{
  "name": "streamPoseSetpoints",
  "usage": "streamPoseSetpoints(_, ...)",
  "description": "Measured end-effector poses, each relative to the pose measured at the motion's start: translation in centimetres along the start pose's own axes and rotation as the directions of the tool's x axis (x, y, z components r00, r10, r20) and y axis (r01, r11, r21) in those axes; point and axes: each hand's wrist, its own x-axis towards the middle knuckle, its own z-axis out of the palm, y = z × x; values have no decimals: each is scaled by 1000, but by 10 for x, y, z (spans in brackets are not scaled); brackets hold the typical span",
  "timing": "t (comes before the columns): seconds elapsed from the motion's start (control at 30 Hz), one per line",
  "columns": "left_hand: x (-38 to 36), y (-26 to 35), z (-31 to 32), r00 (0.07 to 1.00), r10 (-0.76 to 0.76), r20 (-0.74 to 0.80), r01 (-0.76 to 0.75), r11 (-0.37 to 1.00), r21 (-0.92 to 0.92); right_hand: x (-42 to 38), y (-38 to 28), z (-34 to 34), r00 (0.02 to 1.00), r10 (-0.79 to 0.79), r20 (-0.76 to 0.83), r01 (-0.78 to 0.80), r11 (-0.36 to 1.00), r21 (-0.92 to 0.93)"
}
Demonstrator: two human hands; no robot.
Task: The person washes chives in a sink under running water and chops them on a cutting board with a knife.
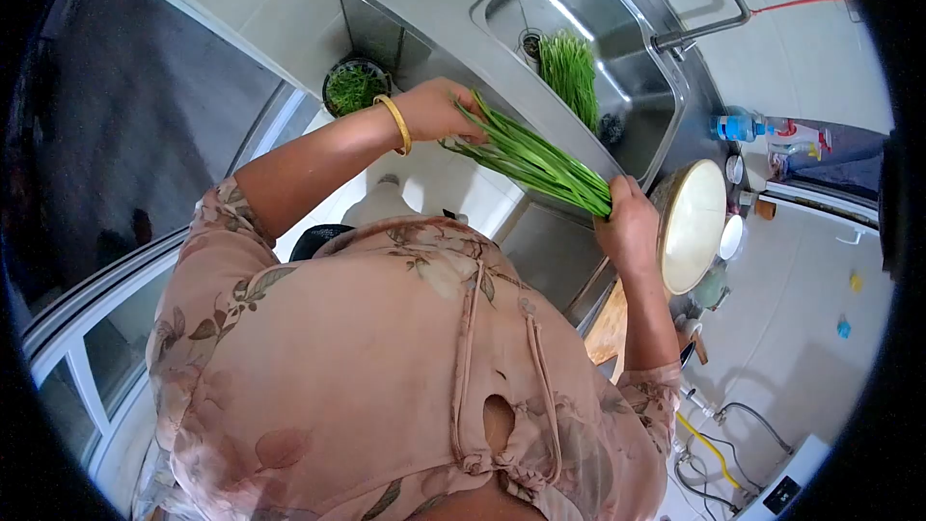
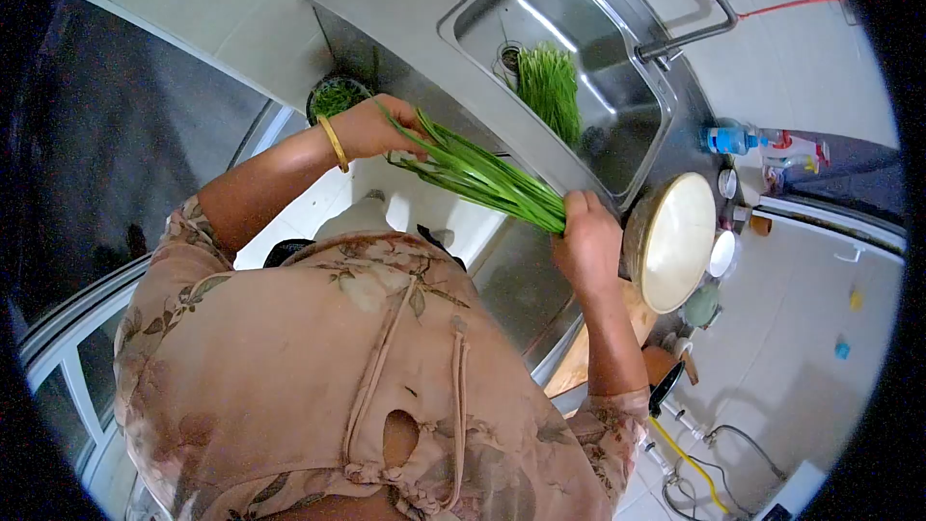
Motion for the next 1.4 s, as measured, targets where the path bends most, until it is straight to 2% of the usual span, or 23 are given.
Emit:
streamPoseSetpoints(0.07,3,-19,-6,998,63,-4,-63,986,-155,8,-8,3,1000,-24,3,24,1000,-12)
streamPoseSetpoints(0.17,-4,-21,-20,992,59,-110,-74,987,-139,22,-20,6,1000,-10,-1,10,1000,5)
streamPoseSetpoints(0.27,-1,-40,-37,968,118,-224,-119,993,5,35,-35,2,999,-38,-1,38,999,-17)
streamPoseSetpoints(0.37,4,-60,-48,839,156,-522,-20,967,256,47,-39,7,1000,-21,-4,21,1000,12)
streamPoseSetpoints(0.43,22,-102,-86,737,168,-655,12,965,261,52,-39,6,1000,21,-15,-20,997,70)
streamPoseSetpoints(0.47,25,-117,-99,685,162,-710,105,943,316,53,-37,4,999,43,-21,-41,994,98)
streamPoseSetpoints(0.5,27,-132,-114,647,200,-736,177,899,399,55,-35,4,998,69,-14,-67,992,103)
streamPoseSetpoints(0.53,25,-140,-128,672,192,-715,220,870,441,54,-33,3,996,94,-7,-93,990,110)
streamPoseSetpoints(0.63,19,-142,-145,608,-4,-794,656,566,500,54,-33,-1,989,150,13,-150,981,119)
streamPoseSetpoints(0.73,25,-174,-165,533,-19,-846,704,565,431,54,-37,-7,983,182,2,-180,973,144)
streamPoseSetpoints(0.87,28,-194,-177,517,-71,-853,751,515,412,50,-35,-12,977,212,10,-211,965,156)
streamPoseSetpoints(0.97,28,-185,-176,517,-119,-847,742,556,375,49,-40,-18,974,227,12,-226,961,160)
streamPoseSetpoints(1.03,23,-156,-170,527,-131,-840,719,596,358,48,-40,-18,975,223,1,-220,962,158)
streamPoseSetpoints(1.13,24,-138,-175,714,77,-696,281,879,385,48,-39,-19,974,227,6,-225,959,171)
streamPoseSetpoints(1.17,25,-131,-173,775,231,-588,-30,943,331,49,-40,-19,973,231,13,-230,957,177)
streamPoseSetpoints(1.2,21,-111,-164,774,401,-490,-332,916,225,50,-40,-18,974,228,9,-226,959,171)
streamPoseSetpoints(1.27,-10,-45,-138,840,448,-307,-416,894,167,52,-44,-17,977,215,4,-213,964,159)
streamPoseSetpoints(1.37,-10,-14,-114,760,622,-188,-592,782,195,55,-48,-17,982,188,18,-188,970,157)
streamPoseSetpoints(1.4,-7,-10,-109,765,629,-141,-588,770,248,57,-49,-16,983,181,23,-182,971,155)
